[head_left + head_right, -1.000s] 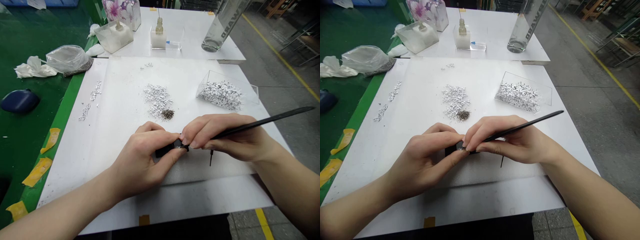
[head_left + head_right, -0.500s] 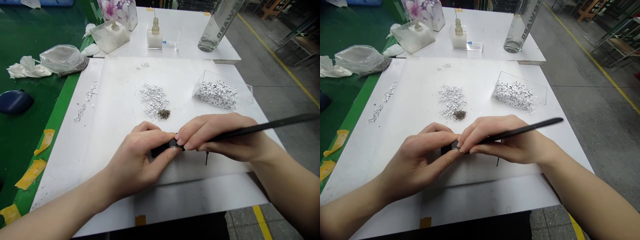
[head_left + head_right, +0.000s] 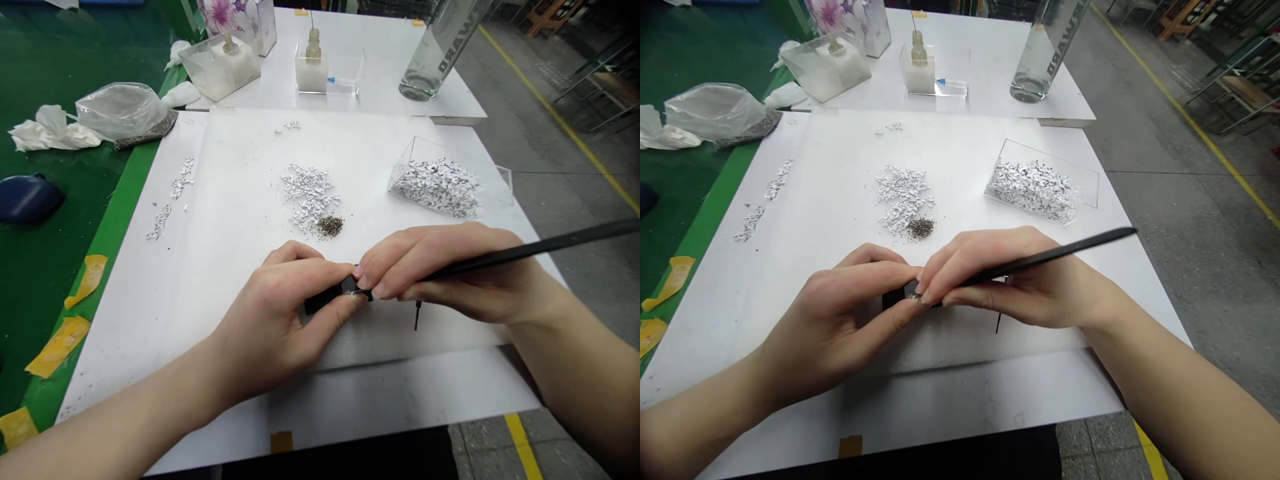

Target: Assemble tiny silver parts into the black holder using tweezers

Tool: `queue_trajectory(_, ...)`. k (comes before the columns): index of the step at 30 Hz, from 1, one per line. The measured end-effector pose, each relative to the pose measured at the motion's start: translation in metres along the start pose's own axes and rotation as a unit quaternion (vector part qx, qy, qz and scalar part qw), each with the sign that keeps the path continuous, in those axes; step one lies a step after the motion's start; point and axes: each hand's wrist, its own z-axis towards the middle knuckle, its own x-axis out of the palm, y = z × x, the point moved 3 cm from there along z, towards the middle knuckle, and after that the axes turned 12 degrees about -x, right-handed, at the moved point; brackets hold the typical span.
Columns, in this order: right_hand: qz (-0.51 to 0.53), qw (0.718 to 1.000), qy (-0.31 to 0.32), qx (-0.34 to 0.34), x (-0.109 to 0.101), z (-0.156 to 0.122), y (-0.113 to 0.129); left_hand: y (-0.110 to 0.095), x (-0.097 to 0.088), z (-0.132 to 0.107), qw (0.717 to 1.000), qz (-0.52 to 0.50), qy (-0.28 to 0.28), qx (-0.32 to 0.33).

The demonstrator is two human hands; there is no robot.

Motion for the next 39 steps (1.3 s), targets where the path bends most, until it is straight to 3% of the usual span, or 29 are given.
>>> queue_trajectory(8,-0.015,0.999,0.035,0.005,-0.001,-0.002,0.006,0.001,-0.002,0.000,1.000,0.009,0.006,-0.003)
queue_trajectory(25,-0.056,0.998,0.021,-0.018,0.003,0.001,0.010,0.001,-0.002,0.001,1.000,0.010,-0.004,-0.012)
queue_trajectory(39,0.016,1.000,-0.001,-0.004,0.000,0.000,-0.003,-0.002,-0.002,0.000,1.000,-0.012,0.012,-0.014)
